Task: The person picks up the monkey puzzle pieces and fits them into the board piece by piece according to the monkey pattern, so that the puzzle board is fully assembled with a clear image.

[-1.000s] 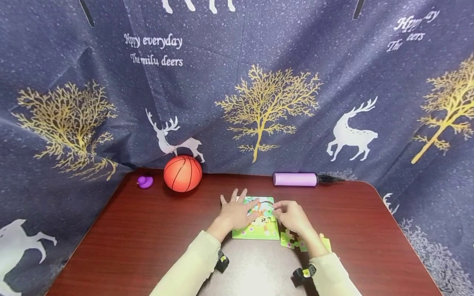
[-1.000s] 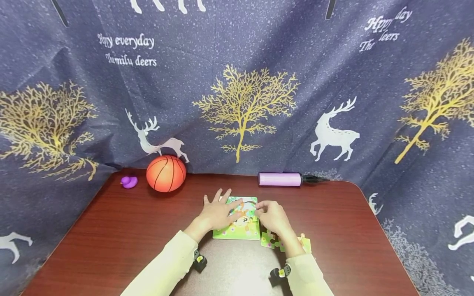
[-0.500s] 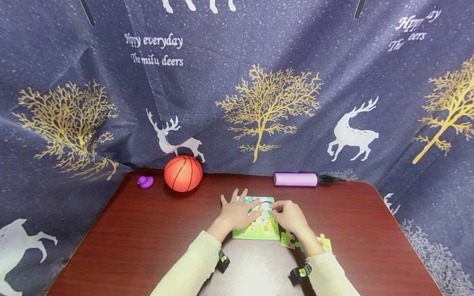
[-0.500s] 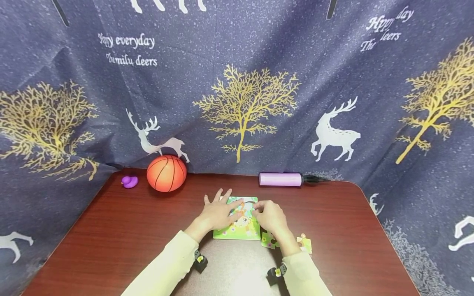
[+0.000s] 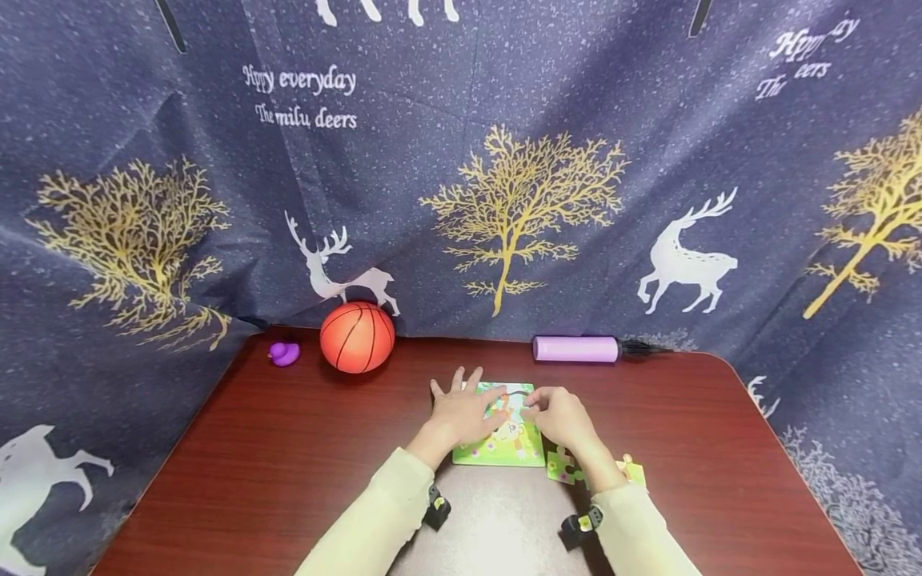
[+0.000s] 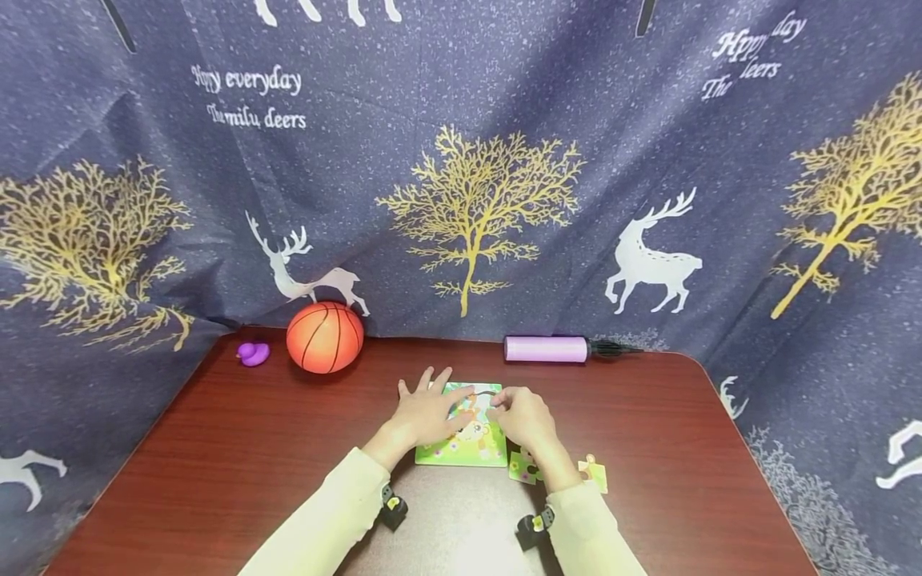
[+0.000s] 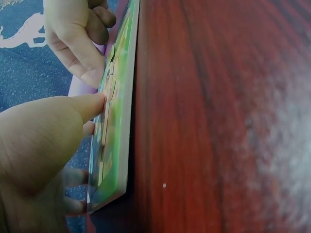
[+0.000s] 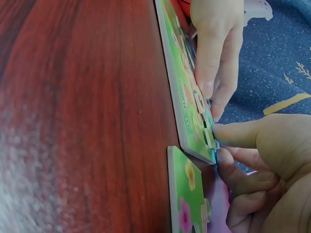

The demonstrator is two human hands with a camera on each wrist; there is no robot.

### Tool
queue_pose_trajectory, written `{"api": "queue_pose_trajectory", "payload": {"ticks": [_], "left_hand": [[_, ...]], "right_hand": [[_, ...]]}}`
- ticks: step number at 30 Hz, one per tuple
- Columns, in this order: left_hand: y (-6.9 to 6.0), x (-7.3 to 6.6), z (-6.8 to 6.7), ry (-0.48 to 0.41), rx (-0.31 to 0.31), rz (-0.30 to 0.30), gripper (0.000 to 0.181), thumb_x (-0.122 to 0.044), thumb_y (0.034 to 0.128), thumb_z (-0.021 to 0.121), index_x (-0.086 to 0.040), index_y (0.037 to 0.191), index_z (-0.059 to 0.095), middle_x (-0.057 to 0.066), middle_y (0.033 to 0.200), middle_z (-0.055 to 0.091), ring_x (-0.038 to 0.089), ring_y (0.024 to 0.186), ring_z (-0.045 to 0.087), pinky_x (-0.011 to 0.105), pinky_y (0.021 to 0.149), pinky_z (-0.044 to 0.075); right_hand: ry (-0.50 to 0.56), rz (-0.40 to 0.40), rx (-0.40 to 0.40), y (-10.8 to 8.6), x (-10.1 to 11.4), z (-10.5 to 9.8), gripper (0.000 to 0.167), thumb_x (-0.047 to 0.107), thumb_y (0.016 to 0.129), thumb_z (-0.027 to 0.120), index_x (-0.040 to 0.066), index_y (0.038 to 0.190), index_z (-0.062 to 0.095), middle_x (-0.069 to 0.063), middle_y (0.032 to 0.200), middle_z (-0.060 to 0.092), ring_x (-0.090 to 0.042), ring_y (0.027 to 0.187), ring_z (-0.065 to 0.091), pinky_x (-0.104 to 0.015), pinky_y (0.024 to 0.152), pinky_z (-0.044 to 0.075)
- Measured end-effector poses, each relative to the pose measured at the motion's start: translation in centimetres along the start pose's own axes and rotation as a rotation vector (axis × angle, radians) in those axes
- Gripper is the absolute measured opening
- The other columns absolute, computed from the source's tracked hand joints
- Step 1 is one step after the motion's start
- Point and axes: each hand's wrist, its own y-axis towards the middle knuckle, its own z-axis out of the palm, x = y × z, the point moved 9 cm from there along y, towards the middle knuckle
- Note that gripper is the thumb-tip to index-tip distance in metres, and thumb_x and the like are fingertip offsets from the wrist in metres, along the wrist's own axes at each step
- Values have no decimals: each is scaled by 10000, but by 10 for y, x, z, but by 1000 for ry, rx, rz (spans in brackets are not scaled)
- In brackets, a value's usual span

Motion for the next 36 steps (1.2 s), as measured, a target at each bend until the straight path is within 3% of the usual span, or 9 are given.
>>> {"api": "queue_pose_trajectory", "payload": {"ticks": [6, 11, 16, 22, 27, 30, 36], "left_hand": [[-1, -2, -1, 6, 9, -24, 574, -656, 1026, 448, -449, 1561, 452, 95, 1692, 273, 456, 1539, 194, 836, 1058, 195], [0, -4, 0, 8, -5, -28, 584, -667, 1020, 444, -432, 1553, 471, 106, 1685, 286, 470, 1532, 203, 841, 1051, 199], [2, -4, 3, 6, -3, -35, 621, -712, 1004, 415, -433, 1557, 463, 106, 1685, 284, 472, 1533, 194, 840, 1052, 198], [1, 3, 0, -17, 11, -7, 631, -711, 986, 459, -453, 1562, 450, 79, 1690, 279, 444, 1541, 195, 824, 1075, 181], [-4, 10, -4, -57, -13, 43, 620, -678, 986, 511, -415, 1548, 493, 65, 1670, 330, 422, 1538, 222, 793, 1106, 180], [-11, 11, -5, -22, -47, 95, 593, -632, 1003, 526, -386, 1543, 511, 64, 1647, 372, 420, 1518, 273, 765, 1110, 231], [-39, 9, -5, 28, -59, 205, 646, -632, 993, 532, -297, 1545, 526, 67, 1642, 384, 410, 1510, 297, 726, 1120, 268]], "right_hand": [[-7, -5, 5, 1, 2, 1, 54, 165, 886, 810, 164, 853, 767, 54, 765, 676, -136, 706, 599, -362, 671, 491], [-19, 15, -2, 1, 0, 1, 59, 138, 864, 804, 147, 889, 751, 36, 766, 650, -155, 690, 569, -349, 641, 464], [-31, 16, 2, 0, -1, 0, 140, 190, 837, 845, 139, 914, 740, 26, 767, 623, -164, 660, 541, -341, 611, 439], [30, 24, 19, -3, -7, -2, 241, 239, 805, 909, 127, 914, 726, 10, 773, 609, -182, 661, 536, -340, 607, 446], [32, 38, 14, -4, -12, -6, 234, 256, 811, 902, 137, 912, 728, 27, 757, 615, -167, 671, 544, -336, 633, 440], [15, 43, 6, -6, -15, -9, 225, 275, 822, 892, 146, 905, 727, 37, 744, 617, -158, 672, 544, -338, 650, 430], [-12, -1, 6, -20, -18, -19, 250, 395, 903, 808, 160, 947, 737, 55, 762, 647, -145, 623, 567, -354, 638, 456]]}}
